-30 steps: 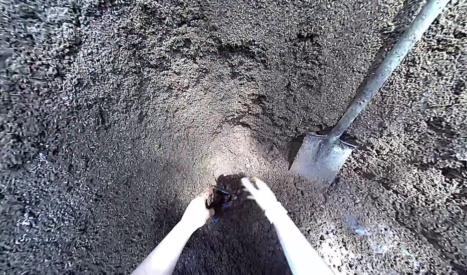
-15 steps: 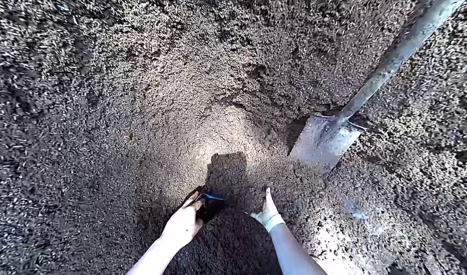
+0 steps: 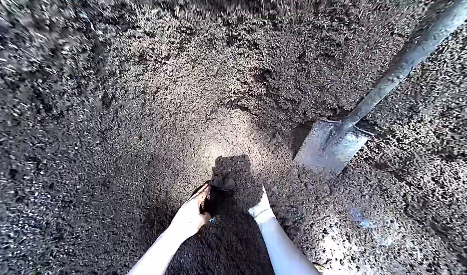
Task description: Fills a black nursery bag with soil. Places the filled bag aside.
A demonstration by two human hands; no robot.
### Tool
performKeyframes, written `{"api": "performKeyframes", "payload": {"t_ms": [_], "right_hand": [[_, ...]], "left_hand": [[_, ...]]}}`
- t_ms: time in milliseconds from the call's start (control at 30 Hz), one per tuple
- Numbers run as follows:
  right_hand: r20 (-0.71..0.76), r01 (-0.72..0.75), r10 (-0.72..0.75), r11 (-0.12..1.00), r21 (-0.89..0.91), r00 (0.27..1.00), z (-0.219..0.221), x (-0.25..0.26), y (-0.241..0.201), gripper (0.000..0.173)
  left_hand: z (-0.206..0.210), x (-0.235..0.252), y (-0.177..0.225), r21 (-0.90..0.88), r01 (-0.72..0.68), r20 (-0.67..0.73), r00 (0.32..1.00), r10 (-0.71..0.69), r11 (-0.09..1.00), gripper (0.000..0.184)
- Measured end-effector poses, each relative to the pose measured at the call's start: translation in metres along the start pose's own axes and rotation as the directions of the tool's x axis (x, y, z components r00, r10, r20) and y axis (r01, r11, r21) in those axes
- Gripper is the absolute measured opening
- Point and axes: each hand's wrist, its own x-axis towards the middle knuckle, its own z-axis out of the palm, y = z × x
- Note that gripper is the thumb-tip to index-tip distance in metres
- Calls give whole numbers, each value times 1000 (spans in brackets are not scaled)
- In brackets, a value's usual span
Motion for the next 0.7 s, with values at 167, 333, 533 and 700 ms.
{"api": "performKeyframes", "payload": {"t_ms": [167,333,533,700], "right_hand": [[367,-114,66,987,112,928,55,-31,-33,74],[542,-55,59,998,-24,838,86,-61,-25,67],[467,299,42,717,-630,883,101,-98,-32,47],[580,536,103,280,-796,808,120,-95,-54,41]], "left_hand": [[-4,4,-1,-73,5,-18,1000,-6,997,78],[-2,5,7,-123,47,-39,998,-52,991,64],[0,-1,-7,-307,131,-72,985,-160,943,57],[-4,1,-19,-243,83,-97,989,-109,967,67]]}}
